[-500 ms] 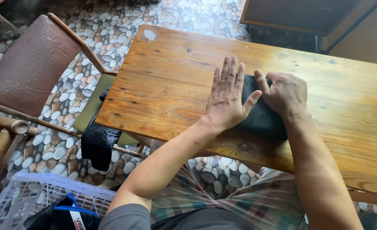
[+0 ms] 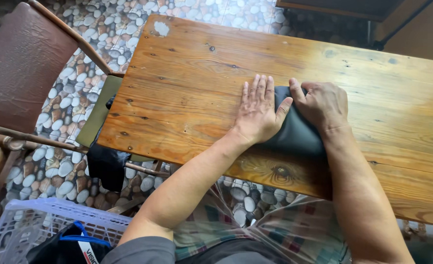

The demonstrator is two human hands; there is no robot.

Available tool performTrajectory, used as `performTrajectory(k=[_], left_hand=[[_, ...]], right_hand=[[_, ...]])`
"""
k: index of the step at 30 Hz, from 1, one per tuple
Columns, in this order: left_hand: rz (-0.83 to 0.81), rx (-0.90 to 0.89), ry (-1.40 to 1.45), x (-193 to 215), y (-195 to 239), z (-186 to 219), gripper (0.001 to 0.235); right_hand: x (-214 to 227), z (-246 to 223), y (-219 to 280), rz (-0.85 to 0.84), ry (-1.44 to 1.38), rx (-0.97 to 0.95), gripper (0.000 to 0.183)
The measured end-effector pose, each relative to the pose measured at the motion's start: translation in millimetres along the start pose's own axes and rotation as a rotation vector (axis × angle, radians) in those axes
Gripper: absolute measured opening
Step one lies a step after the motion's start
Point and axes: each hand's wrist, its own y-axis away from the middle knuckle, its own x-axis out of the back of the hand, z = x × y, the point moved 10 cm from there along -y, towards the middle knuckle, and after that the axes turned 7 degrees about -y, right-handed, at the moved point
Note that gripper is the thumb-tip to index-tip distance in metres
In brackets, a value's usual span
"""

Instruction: The person folds a black fabric item on a wooden table and places it into a small black pouch with a blue zipper. The person then zips the pouch closed and adjusts it.

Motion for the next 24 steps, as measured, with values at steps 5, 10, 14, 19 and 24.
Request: performTrajectory(k=[5,10,14,19,24], left_hand=[[0.021,-0.003,-0.009,-3,-1,-3,0.092],[0.084,-0.010,0.095,25,12,3,0.090],[0.235,0.021,0.533,62,19,-7,0.096],[-0.046,0.240,0.870,43,9,-28,0.083],[0.063,0.197,1.209,56,11,-21,0.032]], right_hand=[[1,0,0,-0.010,-0.029,-0.016,0.069],[12,-9,10,0.021,-0.059,0.005,0.067],[47,-15,27,0.315,-0.100,0.183,0.057],[70,-17,52,0.613,-0.124,0.380,0.054],[113,-21,63,0.581,-0.549,0.456,0.074]])
